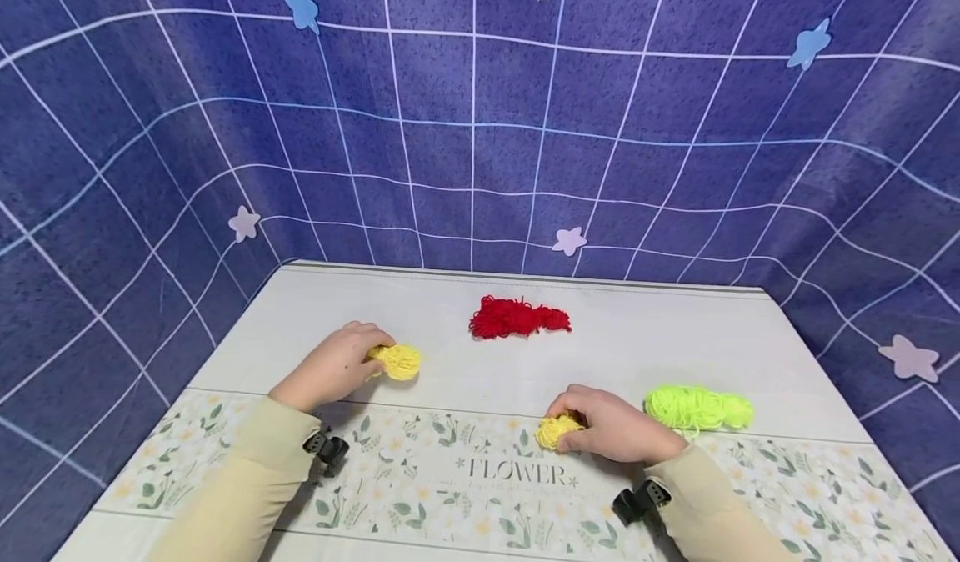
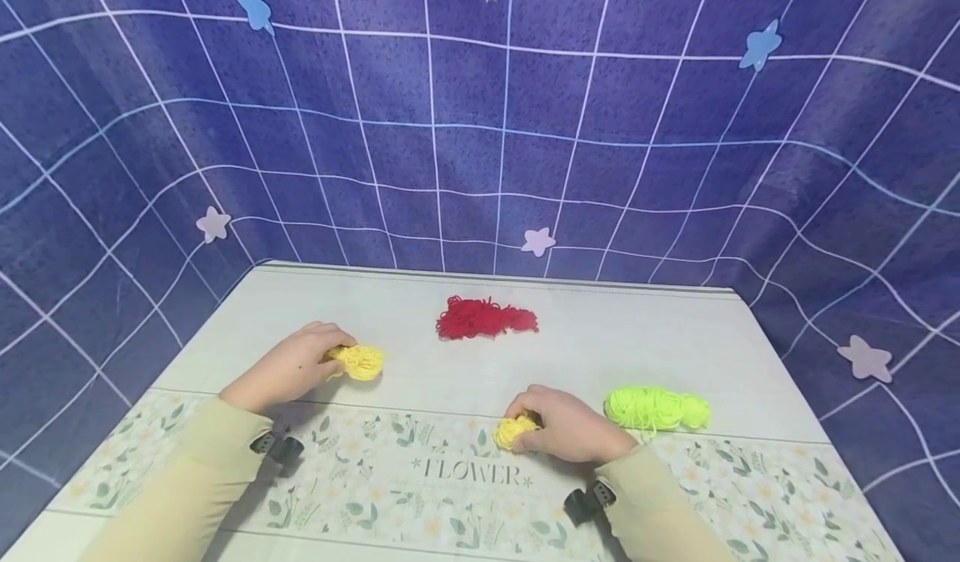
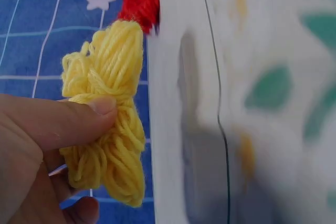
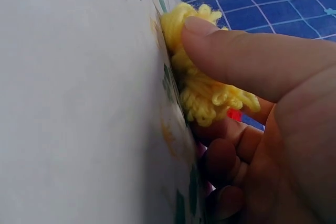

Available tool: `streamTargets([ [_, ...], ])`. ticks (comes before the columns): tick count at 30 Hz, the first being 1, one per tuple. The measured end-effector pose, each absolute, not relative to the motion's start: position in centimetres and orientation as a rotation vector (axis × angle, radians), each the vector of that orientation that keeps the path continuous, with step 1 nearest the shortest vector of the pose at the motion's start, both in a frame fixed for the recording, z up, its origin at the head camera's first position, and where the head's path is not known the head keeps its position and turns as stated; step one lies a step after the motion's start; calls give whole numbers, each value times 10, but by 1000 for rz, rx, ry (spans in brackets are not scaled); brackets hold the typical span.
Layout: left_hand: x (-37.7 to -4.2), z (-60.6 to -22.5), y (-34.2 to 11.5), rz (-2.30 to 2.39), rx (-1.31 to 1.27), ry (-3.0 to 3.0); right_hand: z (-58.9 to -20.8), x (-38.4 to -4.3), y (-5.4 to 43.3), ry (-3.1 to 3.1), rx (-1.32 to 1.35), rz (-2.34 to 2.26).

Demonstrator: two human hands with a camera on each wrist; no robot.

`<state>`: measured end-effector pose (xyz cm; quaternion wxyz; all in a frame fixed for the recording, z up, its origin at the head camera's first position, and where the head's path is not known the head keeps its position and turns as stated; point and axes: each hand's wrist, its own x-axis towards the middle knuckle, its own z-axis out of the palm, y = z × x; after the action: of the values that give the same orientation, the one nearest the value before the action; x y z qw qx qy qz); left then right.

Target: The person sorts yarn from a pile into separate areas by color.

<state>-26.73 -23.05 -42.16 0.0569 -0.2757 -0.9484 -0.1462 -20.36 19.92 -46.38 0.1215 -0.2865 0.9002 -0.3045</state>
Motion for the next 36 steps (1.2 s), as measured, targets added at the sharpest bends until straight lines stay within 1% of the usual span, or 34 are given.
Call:
streamTargets([
  [16, -270, -431, -293, -454, -687, -2868, -461, -202, 198, 2637, -841, -912],
  [24, -269, -435, -315, -455, -542, -2926, -461, -201, 195, 2651, -847, -900],
  [31, -270, -434, -323, -514, -489, -2933, -457, -201, 195, 2659, -895, -862],
  [36, -274, -438, -319, -508, -472, -2974, -449, -201, 195, 2675, -906, -725],
])
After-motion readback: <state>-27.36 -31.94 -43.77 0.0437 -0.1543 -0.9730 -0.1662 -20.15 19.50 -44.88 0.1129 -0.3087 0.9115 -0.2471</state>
